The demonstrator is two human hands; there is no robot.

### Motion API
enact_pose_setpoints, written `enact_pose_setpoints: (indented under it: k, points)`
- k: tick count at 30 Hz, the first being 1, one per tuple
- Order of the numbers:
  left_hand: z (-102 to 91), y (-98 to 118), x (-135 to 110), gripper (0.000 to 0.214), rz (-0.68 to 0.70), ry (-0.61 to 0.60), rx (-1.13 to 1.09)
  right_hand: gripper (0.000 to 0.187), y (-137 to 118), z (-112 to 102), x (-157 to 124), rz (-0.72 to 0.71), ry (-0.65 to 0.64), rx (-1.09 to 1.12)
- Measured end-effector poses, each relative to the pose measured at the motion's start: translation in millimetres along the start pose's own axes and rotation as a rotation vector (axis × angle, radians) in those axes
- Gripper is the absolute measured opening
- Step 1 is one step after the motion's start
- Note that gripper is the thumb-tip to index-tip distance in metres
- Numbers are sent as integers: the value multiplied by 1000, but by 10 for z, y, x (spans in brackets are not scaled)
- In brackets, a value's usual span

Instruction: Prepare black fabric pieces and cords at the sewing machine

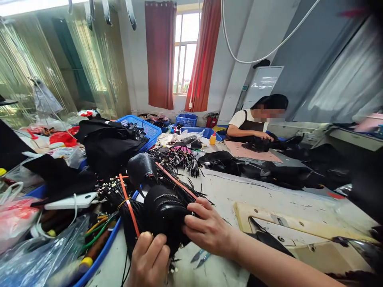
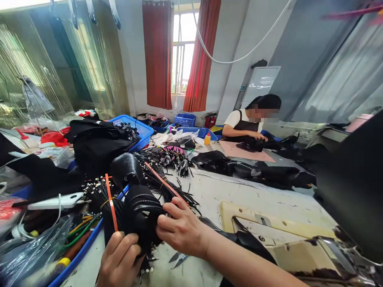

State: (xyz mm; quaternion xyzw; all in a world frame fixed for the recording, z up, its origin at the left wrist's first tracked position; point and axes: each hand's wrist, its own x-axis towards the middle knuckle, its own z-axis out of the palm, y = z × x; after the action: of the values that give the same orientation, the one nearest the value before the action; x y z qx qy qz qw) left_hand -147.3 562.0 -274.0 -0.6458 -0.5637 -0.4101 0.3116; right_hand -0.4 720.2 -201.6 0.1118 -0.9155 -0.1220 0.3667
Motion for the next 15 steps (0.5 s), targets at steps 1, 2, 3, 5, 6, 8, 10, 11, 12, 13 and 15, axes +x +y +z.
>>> enact_pose_setpoints:
  k: [1, 2, 3, 5, 6, 8, 10, 11, 12, 13, 15]
  points:
    - [15, 18, -22, 18, 4, 0, -11, 18, -16, 8, -22, 3, 5, 4]
    - [26, 36, -39, 19, 5, -4, -21, 19, -30, 11, -38, 8, 12, 11]
    - [34, 51, -50, 19, 6, -7, -28, 18, -41, 10, -50, 13, 19, 17]
    - [38, 71, -51, 19, 21, -3, -35, 19, -49, -4, -59, 23, 24, 27]
    - [34, 72, -36, 18, 34, 6, -37, 20, -43, -16, -54, 28, 14, 37]
    - [12, 38, 46, 15, 37, 47, -42, 22, 1, -40, -5, 56, -25, 92]
    - [-26, -54, 209, 13, -17, 101, -24, 19, 100, -42, 109, 124, -45, 228]
    - [-45, -120, 321, 13, -51, 108, -2, 19, 171, -28, 190, 174, -49, 332]
    - [-59, -195, 448, 12, -83, 89, 30, 19, 254, -1, 281, 235, -53, 448]
    - [-63, -272, 585, 11, -106, 37, 73, 20, 346, 38, 378, 308, -70, 568]
    - [-26, -403, 859, 3, -135, -140, 179, 23, 539, 135, 556, 456, -154, 769]
